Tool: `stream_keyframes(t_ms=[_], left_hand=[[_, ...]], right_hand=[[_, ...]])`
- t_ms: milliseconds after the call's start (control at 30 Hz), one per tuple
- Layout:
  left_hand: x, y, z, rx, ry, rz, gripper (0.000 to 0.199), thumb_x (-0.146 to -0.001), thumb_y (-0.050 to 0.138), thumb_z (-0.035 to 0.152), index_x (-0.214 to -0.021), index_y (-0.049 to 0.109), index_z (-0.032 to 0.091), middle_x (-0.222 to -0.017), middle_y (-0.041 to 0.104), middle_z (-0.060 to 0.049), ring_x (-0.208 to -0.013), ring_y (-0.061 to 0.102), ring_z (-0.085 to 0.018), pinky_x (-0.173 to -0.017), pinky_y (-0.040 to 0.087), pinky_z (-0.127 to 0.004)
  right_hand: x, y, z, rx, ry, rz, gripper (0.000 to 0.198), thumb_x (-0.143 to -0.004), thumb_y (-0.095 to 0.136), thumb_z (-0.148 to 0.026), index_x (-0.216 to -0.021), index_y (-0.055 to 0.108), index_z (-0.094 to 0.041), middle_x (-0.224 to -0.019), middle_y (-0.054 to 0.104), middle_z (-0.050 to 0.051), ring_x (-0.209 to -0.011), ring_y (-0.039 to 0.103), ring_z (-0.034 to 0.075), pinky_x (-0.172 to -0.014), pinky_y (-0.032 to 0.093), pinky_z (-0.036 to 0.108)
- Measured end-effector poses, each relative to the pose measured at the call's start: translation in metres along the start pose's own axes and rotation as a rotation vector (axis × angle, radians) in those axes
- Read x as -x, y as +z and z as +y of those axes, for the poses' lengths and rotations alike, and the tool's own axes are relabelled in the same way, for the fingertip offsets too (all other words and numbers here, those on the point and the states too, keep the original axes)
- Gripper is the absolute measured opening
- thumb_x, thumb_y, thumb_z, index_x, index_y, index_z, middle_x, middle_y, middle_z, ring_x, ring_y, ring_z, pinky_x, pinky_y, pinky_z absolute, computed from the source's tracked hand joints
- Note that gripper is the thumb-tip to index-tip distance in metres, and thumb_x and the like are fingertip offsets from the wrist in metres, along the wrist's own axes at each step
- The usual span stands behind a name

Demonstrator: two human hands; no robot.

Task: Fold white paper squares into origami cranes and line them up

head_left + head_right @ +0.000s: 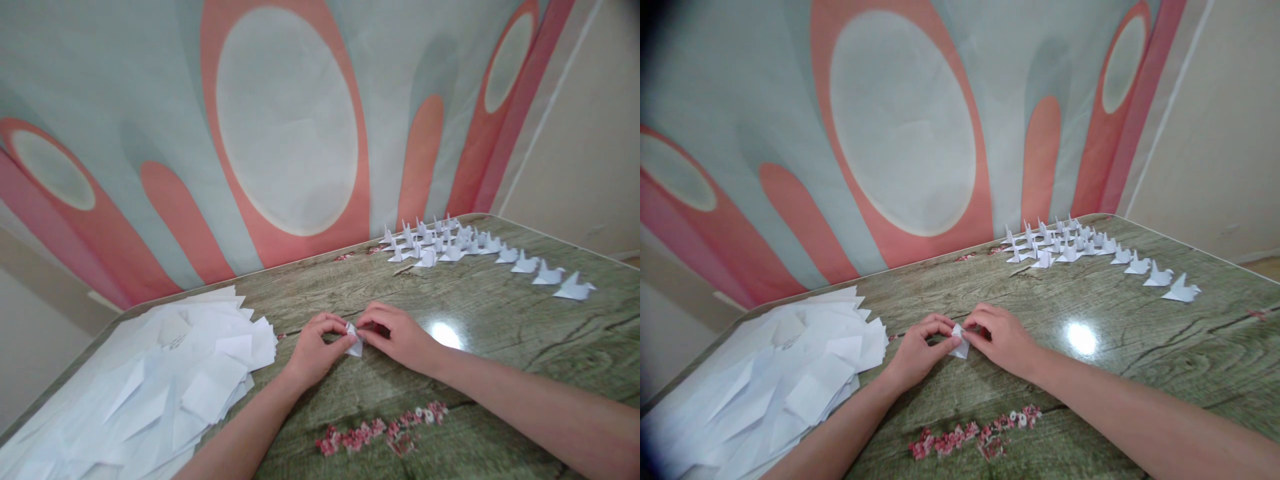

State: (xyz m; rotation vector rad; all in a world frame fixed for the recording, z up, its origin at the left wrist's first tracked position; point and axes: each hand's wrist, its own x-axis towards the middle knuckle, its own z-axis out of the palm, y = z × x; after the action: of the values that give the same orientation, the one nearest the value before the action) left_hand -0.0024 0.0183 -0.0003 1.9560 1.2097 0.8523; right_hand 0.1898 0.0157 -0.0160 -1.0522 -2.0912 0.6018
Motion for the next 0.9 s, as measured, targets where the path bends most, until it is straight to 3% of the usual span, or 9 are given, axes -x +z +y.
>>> stream_keyframes(t_ms=[167, 633, 900], left_hand=[[0.000, 0.000, -0.002, -0.001, 0.015, 0.008, 0.008, -0.072, 0.066, 0.025, -0.069, 0.066, 0.018, -0.085, 0.061, -0.005, -0.087, 0.057, -0.017, -0.083, 0.041, -0.030], [0.005, -0.003, 0.012, -0.106, 0.098, -0.047, 0.019, -0.084, 0.051, 0.024, -0.078, 0.068, 0.021, -0.090, 0.059, -0.004, -0.089, 0.056, -0.017, -0.082, 0.042, -0.028], [0.002, -0.003, 0.004, -0.137, 0.069, 0.091, 0.009, -0.078, 0.059, 0.023, -0.077, 0.068, 0.020, -0.092, 0.059, -0.004, -0.091, 0.055, -0.017, -0.084, 0.042, -0.030]], right_hand=[[0.004, 0.004, -0.002, 0.039, -0.121, -0.007, 0.019, -0.083, 0.053, -0.017, -0.098, 0.063, -0.022, -0.090, 0.061, 0.003, -0.080, 0.055, 0.015, -0.073, 0.042, 0.026], [0.004, 0.004, -0.002, 0.130, -0.111, -0.001, 0.020, -0.085, 0.050, -0.019, -0.097, 0.065, -0.022, -0.088, 0.061, 0.003, -0.079, 0.056, 0.014, -0.072, 0.043, 0.026], [0.004, 0.004, -0.003, 0.164, -0.099, -0.017, 0.019, -0.085, 0.050, -0.022, -0.096, 0.065, -0.022, -0.089, 0.061, 0.003, -0.080, 0.056, 0.014, -0.073, 0.042, 0.026]])
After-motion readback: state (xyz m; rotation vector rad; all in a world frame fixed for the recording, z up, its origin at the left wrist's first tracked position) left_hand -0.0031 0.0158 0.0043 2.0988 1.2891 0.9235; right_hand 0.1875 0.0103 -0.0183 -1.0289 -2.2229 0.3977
